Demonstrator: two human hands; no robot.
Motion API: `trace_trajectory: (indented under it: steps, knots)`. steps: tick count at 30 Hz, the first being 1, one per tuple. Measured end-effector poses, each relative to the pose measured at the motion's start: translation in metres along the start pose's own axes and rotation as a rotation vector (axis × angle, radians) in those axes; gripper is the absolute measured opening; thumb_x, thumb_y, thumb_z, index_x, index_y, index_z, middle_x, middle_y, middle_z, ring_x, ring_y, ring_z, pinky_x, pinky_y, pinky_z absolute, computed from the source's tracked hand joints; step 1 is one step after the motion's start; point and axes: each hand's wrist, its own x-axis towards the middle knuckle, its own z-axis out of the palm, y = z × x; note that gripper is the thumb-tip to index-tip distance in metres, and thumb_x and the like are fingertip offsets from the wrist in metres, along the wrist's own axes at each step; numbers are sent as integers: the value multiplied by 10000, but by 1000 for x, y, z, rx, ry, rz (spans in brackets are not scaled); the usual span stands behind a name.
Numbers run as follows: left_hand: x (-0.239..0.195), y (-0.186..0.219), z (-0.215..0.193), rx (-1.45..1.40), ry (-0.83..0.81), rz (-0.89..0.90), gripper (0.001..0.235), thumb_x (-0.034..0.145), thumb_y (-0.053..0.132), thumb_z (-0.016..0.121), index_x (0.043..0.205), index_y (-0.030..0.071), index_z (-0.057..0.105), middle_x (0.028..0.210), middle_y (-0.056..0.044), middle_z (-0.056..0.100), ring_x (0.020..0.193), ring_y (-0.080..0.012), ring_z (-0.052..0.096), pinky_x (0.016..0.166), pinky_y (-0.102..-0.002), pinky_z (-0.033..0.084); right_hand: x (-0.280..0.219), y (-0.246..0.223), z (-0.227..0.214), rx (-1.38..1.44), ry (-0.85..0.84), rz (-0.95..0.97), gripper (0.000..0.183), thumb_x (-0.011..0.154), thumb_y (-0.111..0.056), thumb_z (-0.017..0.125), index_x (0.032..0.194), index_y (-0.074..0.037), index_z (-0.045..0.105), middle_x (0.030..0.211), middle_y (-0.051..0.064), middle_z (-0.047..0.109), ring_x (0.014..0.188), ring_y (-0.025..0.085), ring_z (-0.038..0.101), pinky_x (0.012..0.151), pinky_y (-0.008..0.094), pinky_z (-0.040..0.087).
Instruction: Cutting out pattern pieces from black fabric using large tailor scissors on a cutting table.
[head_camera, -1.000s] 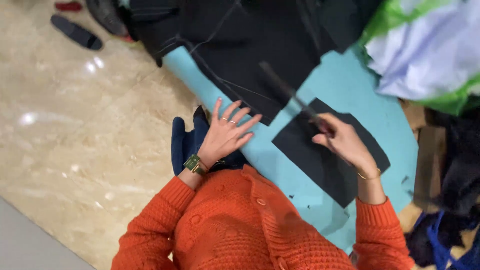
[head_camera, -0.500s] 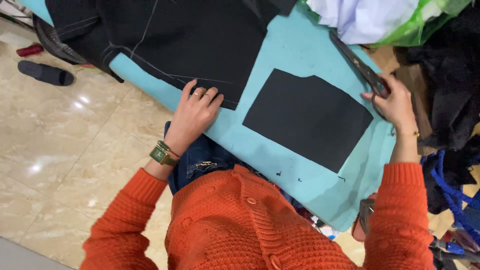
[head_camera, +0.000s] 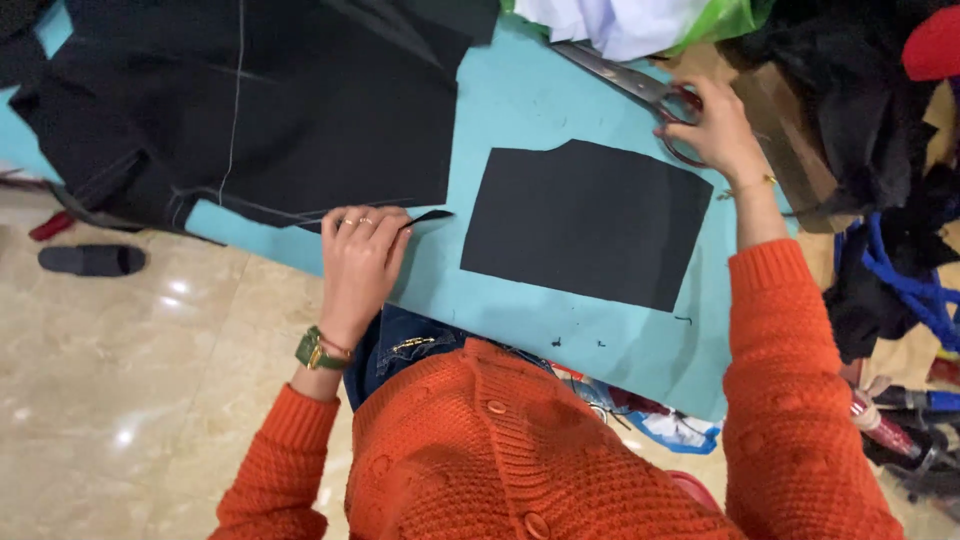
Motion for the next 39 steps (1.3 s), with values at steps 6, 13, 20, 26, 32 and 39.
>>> trace_trajectory:
  steps: [6,13,20,26,32,39]
  knots:
    - [15,39,7,-842,-192,-461,116,1050,201,575,1029,90,607,875,-3,535,813,-166,475,748,-319,354,5,-8,7,-85,114,-71,585,900,-112,815,1445,-62,606,1291,182,631,1164,382,537,927,481,385]
    - [47,68,33,-1437,-491,-709,118,1048,276,594,991,175,574,710,125,219,630,-14,211,574,-246,172,-21,7,34,-305,366,-127,607,944,-93,876,1473,0,592,1224,214,545,1113,411,541,910,504,453]
    - [34,92,106,-1499,-634,-495,248,1049,166,624,1272,63,659,797,-10,710,783,-4,618,664,-130,488,-103,-128,30,826,176,48,485,1153,-361,375,1324,25,613,1146,214,684,1092,291,649,936,437,548]
    - [70,144,98,-1320,-902,-319,325,1032,161,633,1243,-85,654,1051,-218,765,997,-176,677,861,-366,568,-183,-122,51,1128,-43,336,188,916,-153,773,1090,-84,761,735,-80,469,723,16,484,728,208,475]
    - [117,178,116,-1112,-1035,-358,129,930,191,695,1024,115,742,695,-54,767,523,-78,627,508,-204,492,-201,-52,58,1116,331,516,166,902,-120,816,1048,-75,750,651,-78,539,639,-11,508,631,156,422]
    - [164,187,160,-505,-526,-186,107,975,290,681,901,233,733,620,97,718,692,-220,733,744,-329,510,-165,16,72,1069,538,525,220,920,-166,858,1091,-76,752,712,-67,612,661,-33,559,640,113,435]
